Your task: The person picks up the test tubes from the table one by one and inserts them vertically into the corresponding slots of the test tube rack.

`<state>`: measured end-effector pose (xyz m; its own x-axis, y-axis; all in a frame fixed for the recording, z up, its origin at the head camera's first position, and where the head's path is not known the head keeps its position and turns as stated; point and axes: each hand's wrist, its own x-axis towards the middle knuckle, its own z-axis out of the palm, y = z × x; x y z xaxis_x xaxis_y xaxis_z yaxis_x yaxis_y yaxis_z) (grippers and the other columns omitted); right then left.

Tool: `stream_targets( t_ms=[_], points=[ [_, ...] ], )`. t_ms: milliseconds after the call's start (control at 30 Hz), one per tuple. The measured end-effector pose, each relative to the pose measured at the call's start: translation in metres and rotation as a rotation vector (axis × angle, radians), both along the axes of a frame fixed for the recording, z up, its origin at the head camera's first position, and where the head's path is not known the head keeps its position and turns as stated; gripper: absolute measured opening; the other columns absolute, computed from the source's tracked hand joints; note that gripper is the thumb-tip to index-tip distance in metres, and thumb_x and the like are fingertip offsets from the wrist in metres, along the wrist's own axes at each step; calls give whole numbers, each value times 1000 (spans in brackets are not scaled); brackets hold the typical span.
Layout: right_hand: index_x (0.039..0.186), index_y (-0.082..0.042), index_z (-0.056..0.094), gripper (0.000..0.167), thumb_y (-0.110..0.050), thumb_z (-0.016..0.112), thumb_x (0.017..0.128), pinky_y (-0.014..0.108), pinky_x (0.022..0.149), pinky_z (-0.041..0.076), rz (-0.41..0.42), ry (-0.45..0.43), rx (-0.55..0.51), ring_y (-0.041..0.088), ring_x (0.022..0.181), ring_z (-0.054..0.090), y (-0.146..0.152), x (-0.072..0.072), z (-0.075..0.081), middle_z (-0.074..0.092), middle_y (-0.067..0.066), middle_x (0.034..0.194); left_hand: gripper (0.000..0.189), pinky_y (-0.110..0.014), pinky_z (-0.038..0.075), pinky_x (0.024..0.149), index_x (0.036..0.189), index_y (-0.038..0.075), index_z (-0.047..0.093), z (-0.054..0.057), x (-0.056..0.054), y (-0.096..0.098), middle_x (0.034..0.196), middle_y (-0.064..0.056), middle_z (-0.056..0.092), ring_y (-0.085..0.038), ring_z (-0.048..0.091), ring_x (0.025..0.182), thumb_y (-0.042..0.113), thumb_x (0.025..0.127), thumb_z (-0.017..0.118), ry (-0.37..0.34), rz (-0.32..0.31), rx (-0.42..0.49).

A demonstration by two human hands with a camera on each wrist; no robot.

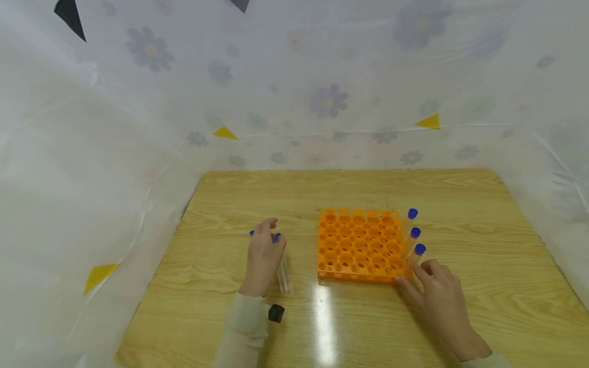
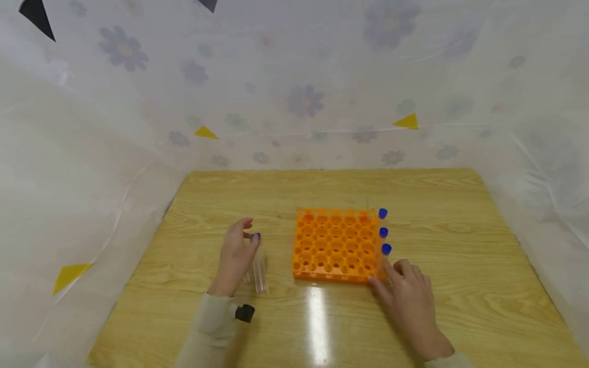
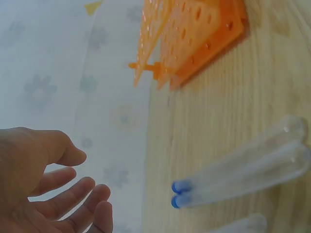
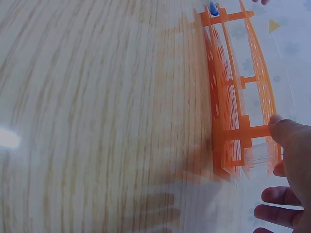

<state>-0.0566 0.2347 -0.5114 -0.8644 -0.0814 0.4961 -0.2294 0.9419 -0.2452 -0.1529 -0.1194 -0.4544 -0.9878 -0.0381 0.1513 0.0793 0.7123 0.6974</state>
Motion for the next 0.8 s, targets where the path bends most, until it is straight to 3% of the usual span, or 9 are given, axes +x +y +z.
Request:
stream_targets(
  t_ms=[433, 667, 800],
  points=[
    [106, -5, 74, 47, -32, 87, 70, 33, 58, 33, -2, 4, 2, 27, 71, 53, 2, -1, -3, 57, 9, 86, 47, -43, 56, 80, 134, 1, 52, -23, 6, -28, 124, -21, 58, -34, 62, 105, 8, 89, 64, -98, 113, -108],
    [104, -4, 74, 46, -31, 87, 69, 32, 57, 33, 1, 7, 3, 27, 71, 53, 2, 0, -2, 57, 10, 86, 53, -42, 57, 70, 138, -2, 45, -34, 8, -33, 122, -28, 52, -33, 62, 92, 11, 89, 63, -213, 152, -121],
    [104, -3, 74, 46, -32, 86, 70, 34, 58, 34, -3, 0, 7, 26, 72, 53, 1, 0, -1, 56, 9, 86, 52, -44, 57, 62, 134, -4, 44, -41, 8, -34, 113, -28, 52, -34, 62, 82, 9, 88, 64, -208, 178, -138]
  ],
)
